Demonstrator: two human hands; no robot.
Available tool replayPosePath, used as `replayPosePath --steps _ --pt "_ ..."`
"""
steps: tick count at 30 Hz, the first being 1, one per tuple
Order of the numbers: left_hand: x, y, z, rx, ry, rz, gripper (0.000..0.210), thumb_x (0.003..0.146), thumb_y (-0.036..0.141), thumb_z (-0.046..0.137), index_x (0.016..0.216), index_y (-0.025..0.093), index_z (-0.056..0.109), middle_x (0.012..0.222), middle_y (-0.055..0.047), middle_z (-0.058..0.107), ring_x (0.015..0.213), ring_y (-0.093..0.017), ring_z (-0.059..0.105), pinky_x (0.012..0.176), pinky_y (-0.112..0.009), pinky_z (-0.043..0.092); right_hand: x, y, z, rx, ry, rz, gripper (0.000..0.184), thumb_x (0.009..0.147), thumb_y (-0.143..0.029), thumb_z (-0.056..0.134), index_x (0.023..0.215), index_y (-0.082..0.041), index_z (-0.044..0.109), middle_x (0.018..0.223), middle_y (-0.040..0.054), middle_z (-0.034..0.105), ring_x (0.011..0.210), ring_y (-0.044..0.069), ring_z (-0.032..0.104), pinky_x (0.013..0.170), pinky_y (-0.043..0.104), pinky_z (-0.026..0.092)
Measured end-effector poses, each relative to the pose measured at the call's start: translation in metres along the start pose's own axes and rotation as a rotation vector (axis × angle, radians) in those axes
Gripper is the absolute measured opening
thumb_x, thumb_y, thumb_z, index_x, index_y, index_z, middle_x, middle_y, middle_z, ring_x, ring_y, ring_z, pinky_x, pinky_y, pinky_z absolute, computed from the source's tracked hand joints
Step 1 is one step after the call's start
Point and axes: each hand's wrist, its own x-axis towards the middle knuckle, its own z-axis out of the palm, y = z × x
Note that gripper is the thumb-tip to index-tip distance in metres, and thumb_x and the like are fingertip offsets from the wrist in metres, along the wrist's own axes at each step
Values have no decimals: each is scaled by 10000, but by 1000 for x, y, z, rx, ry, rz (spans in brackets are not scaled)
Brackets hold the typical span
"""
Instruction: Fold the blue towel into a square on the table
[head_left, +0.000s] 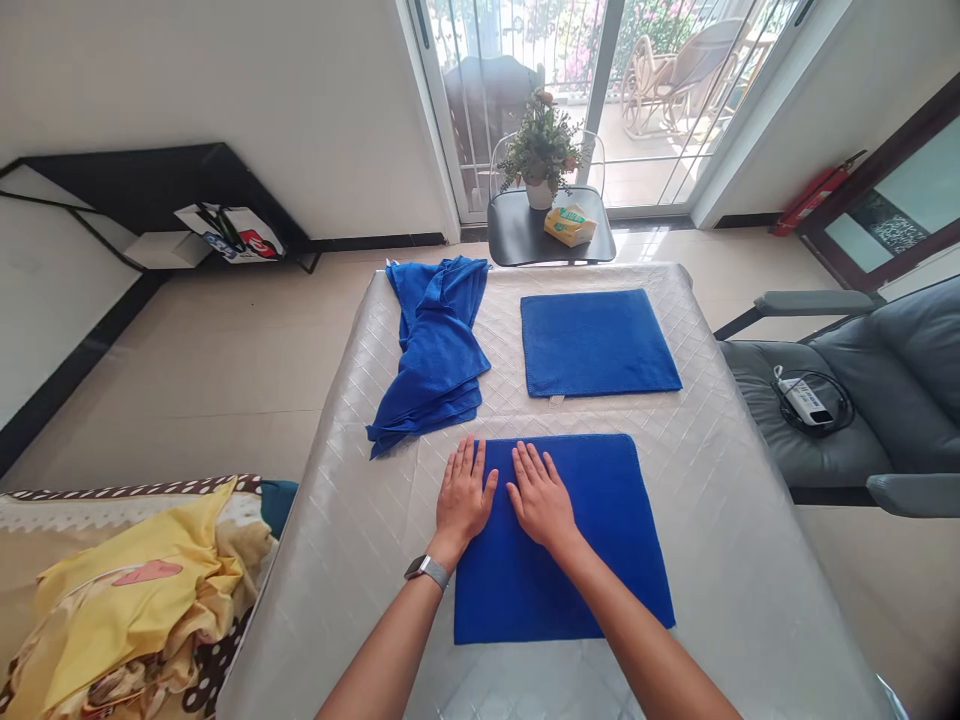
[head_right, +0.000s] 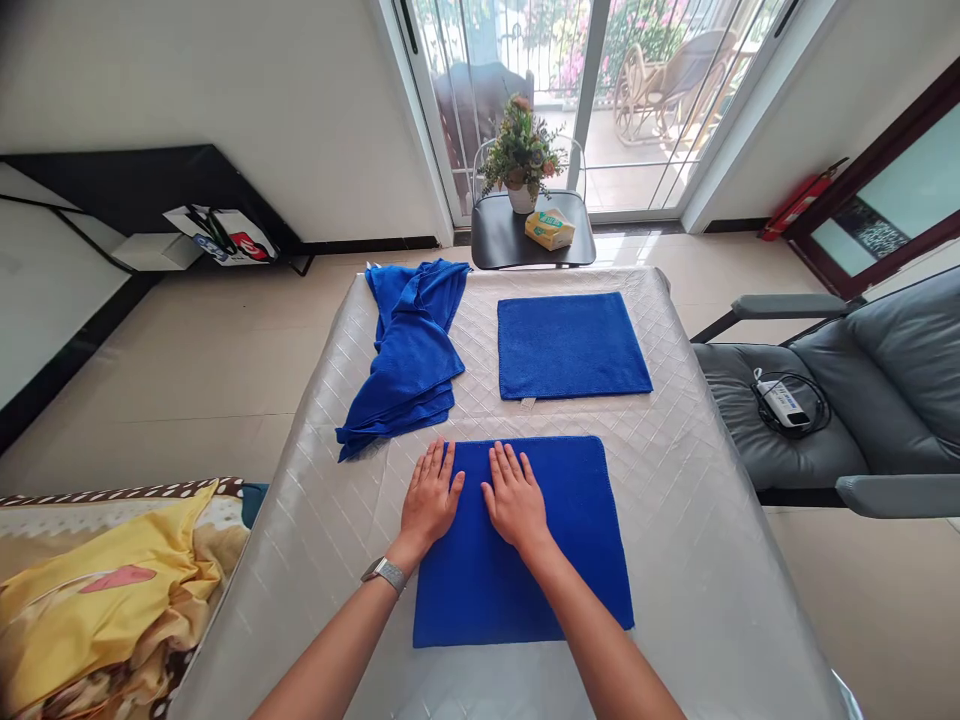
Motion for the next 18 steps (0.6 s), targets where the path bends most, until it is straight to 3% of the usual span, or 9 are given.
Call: replayPosePath --steps 9,12,18 --pt "1 2 -1 -37 38 -18 642 1028 437 338 1593 181 172 1653 -120 207 1529 -273 183 1223 -532 277 -35 142 -34 -181 8 206 619 1048 -396 246 1602 -159 104 1630 85 270 1518 222 220 1236 451 212" --pt "1 3 0 -32 41 -17 639 1029 438 335 1589 168 189 1654 -130 204 1532 -269 168 1226 -526 268 -39 157 -38 -187 -11 222 610 1051 -395 213 1600 -147 122 1636 80 262 1523 207 198 1236 428 220" --pt "2 3 1 -38 58 -14 645 1025 454 339 1586 164 204 1651 -141 216 1532 -276 171 1218 -535 279 -38 149 -40 -194 -6 231 610 1047 -380 225 1600 -148 120 1636 74 270 1522 197 203 1237 419 221"
